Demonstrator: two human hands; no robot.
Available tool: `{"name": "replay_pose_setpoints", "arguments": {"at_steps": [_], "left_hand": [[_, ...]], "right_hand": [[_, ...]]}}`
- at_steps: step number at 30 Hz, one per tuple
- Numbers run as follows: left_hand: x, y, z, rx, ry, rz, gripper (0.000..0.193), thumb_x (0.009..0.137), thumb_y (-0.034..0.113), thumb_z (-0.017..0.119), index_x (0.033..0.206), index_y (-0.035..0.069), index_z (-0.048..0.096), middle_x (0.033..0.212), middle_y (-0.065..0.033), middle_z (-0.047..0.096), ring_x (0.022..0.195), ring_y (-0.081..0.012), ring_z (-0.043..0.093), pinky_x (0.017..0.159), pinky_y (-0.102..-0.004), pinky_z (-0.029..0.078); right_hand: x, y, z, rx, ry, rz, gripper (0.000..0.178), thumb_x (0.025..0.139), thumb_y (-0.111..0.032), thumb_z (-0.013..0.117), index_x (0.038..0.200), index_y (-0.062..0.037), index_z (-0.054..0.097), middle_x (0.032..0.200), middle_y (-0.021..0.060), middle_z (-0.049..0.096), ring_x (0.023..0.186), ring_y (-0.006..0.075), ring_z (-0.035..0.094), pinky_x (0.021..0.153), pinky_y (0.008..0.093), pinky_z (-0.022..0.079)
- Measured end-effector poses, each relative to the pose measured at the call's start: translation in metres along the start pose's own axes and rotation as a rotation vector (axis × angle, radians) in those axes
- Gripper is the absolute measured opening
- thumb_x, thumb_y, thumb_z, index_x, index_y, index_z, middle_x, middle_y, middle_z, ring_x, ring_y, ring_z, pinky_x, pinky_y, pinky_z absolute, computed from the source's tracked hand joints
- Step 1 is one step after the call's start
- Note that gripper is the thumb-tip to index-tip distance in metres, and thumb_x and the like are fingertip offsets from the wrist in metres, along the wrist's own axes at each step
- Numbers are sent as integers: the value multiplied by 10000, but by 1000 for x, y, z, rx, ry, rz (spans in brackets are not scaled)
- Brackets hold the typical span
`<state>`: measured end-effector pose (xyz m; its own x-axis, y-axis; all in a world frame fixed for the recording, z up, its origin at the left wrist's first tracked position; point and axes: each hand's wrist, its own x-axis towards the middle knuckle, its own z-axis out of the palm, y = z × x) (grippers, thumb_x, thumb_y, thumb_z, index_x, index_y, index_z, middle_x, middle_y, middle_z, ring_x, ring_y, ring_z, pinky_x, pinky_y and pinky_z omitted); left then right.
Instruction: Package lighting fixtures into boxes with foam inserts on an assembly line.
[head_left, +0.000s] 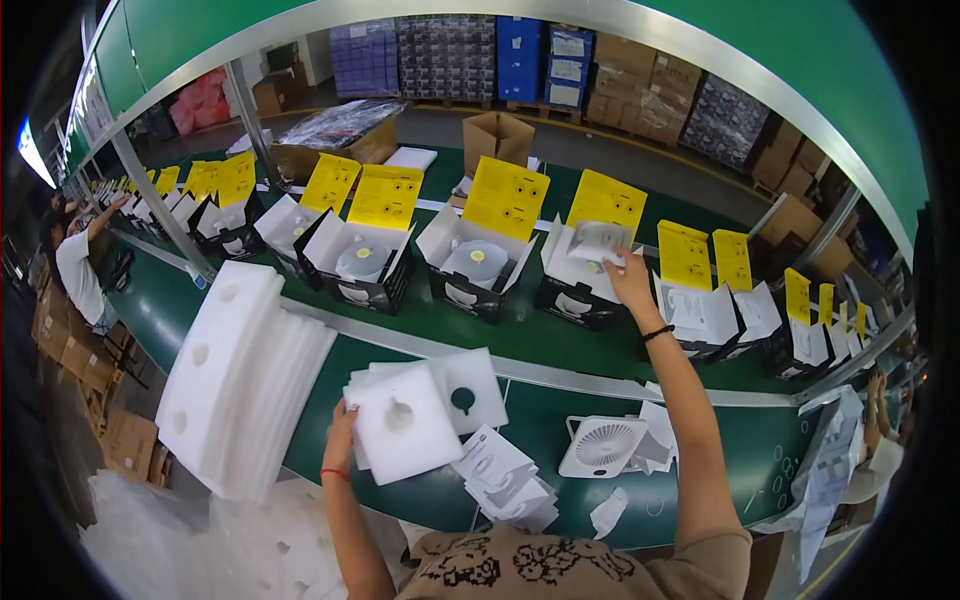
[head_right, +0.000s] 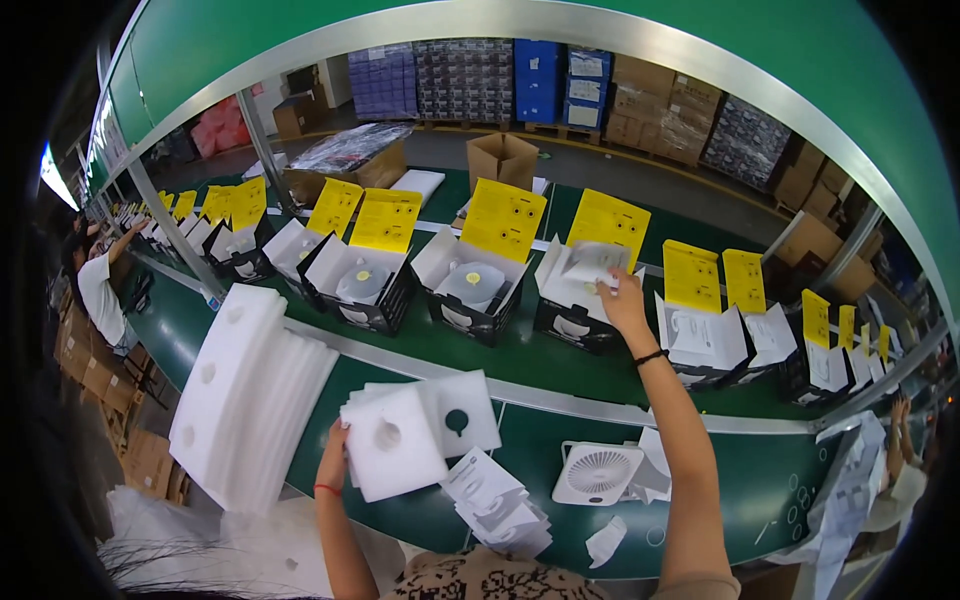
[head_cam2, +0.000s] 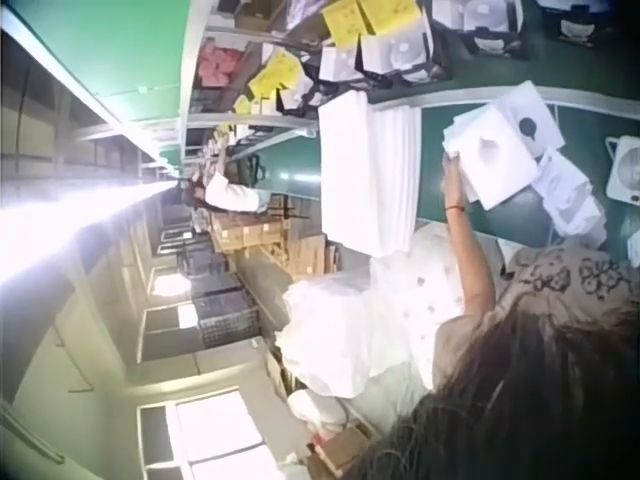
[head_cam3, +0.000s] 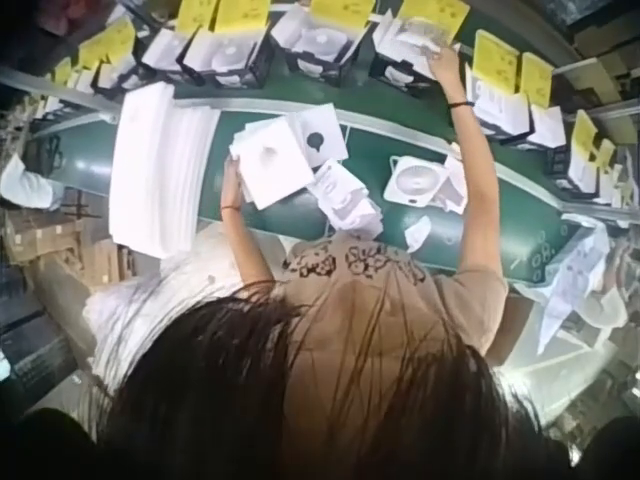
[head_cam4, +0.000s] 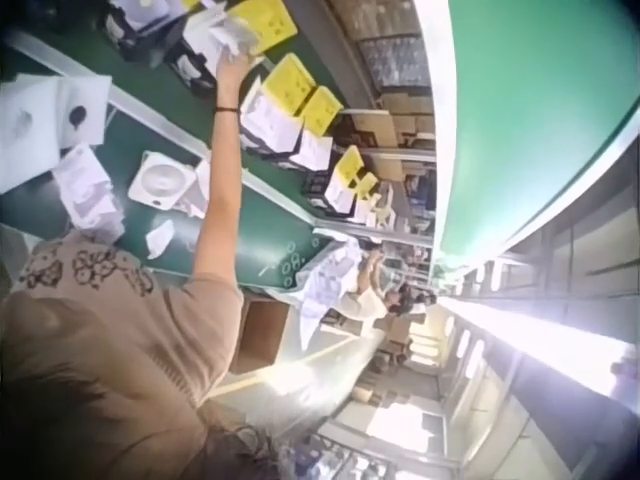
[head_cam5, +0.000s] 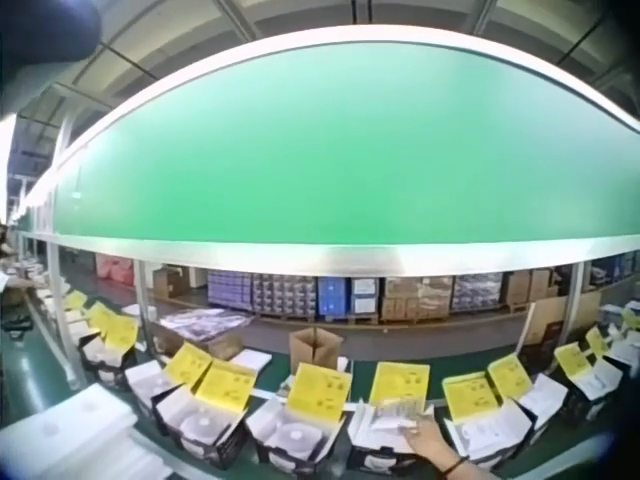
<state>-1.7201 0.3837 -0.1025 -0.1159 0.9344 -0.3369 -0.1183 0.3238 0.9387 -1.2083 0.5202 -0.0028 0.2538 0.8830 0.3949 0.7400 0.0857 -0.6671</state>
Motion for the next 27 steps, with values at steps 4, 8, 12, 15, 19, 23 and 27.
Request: {"name": "replay_pose_setpoints", "arguments": {"at_steps": [4,8,12,15,19,23,27], "left_hand": [[7,15,6,120,37,-50,652,787,380,466,1324,63,273,1189,-147,461,1044,-211,457,899,-298,323],[14,21,5,148,22,-93,664,786,388,465,1332,71,258,1183,-165,463,1049,-230,461,908,-309,318],[20,21,0,145,-5,-102,675,785,384,463,1338,67,242,1196,-176,450,1063,-244,456,914,-312,316],[29,6,-17,151,-68,-69,665,795,484,411,1340,134,262,1280,-86,390,1167,-223,351,939,-434,255],[39,6,-16,116,-77,-37,652,812,497,398,1340,138,264,1275,-79,397,1161,-214,363,941,-399,267],[44,23,-11,16,-114,-33,659,828,348,433,1336,8,189,1273,-158,367,1143,-233,397,974,-306,284],[79,-16,-40,55,-191,58,603,871,477,372,1324,92,274,1265,-83,408,1150,-203,390,954,-336,297]], "right_hand": [[-21,-16,46,-461,32,-290,376,679,-196,651,1007,-42,548,1157,238,392,1051,410,394,841,463,382],[-9,-11,70,-605,32,-257,463,716,-281,619,1105,-55,506,1192,233,376,1105,400,354,852,480,375],[46,29,66,-717,109,-13,509,828,-394,459,1262,-135,390,1323,214,287,1194,407,288,907,527,315],[56,26,72,-731,-184,202,554,849,-486,356,1325,-210,293,1395,185,188,1243,431,222,958,565,242],[51,28,69,-724,-410,99,659,794,-575,395,1322,-191,295,1360,228,239,1199,454,295,923,567,297],[45,8,44,-705,-489,-37,759,708,-637,487,1242,-108,382,1215,275,416,1021,435,491,793,488,438],[48,0,70,-711,-330,-3,836,693,-670,477,1091,65,479,1090,333,479,969,451,511,785,475,440]]}}
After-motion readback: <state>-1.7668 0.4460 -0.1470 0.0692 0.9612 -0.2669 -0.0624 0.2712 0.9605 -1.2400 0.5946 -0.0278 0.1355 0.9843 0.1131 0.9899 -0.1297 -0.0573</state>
